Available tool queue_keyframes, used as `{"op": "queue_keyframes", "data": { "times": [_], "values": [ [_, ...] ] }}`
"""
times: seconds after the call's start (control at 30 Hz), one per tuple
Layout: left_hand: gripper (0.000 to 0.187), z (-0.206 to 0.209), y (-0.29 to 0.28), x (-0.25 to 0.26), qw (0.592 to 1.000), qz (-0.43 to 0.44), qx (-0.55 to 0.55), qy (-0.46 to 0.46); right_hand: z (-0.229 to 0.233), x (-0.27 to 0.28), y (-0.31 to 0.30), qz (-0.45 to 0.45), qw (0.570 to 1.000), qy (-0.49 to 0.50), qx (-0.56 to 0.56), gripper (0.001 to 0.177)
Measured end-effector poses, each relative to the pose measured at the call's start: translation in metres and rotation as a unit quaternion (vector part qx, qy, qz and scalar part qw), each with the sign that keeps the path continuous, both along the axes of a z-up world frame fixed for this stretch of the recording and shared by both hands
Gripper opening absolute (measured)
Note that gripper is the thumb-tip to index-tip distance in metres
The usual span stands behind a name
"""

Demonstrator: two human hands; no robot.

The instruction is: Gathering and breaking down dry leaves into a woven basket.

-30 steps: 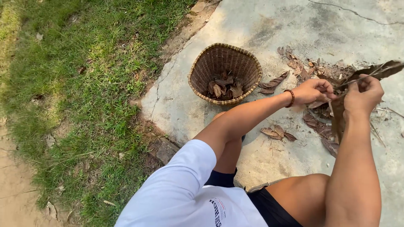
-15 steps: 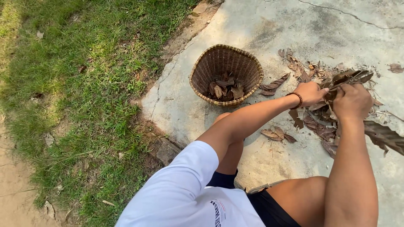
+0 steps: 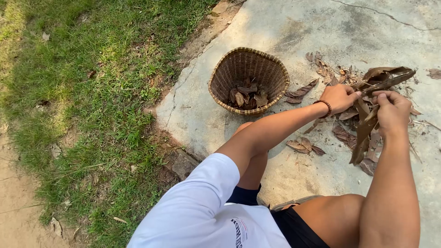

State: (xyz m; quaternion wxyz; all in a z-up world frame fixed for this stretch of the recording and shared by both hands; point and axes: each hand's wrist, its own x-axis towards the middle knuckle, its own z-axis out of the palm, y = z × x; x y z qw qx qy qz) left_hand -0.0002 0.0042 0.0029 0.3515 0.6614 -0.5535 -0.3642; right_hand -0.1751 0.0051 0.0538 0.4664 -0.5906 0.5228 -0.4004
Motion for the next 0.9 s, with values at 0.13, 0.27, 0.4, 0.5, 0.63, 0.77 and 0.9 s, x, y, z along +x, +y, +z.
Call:
{"op": "queue_keyframes", "data": {
  "times": [0.13, 0.27, 0.4, 0.5, 0.63, 0.77, 0.9],
  "values": [
    [0.043, -0.007, -0.003, -0.006, 1.000, 0.009, 0.003, 0.017, 0.004, 0.013, 0.002, -0.006, 1.000, -0.012, 0.026, 0.017],
    [0.044, -0.035, -0.013, -0.008, 1.000, -0.005, 0.012, 0.023, 0.014, 0.023, 0.011, -0.018, 0.993, 0.082, -0.080, 0.015],
    [0.069, -0.057, -0.025, -0.008, 0.988, -0.122, 0.078, -0.048, 0.023, 0.030, 0.015, -0.086, 0.981, 0.105, -0.142, 0.019],
    [0.096, -0.042, -0.014, -0.006, 0.972, -0.175, 0.131, -0.087, 0.029, 0.031, 0.016, -0.159, 0.969, 0.097, -0.162, 0.012],
    [0.100, -0.004, 0.011, -0.005, 0.975, -0.207, 0.048, -0.065, 0.003, 0.023, -0.008, -0.243, 0.961, -0.001, -0.135, 0.014],
    [0.122, 0.013, 0.023, -0.006, 0.979, -0.199, -0.037, -0.012, -0.040, -0.006, -0.044, -0.321, 0.918, -0.226, -0.059, 0.015],
    [0.127, 0.039, 0.041, 0.006, 0.977, -0.179, -0.110, -0.039, -0.022, -0.010, -0.038, -0.402, 0.835, -0.373, 0.049, 0.009]
  ]
}}
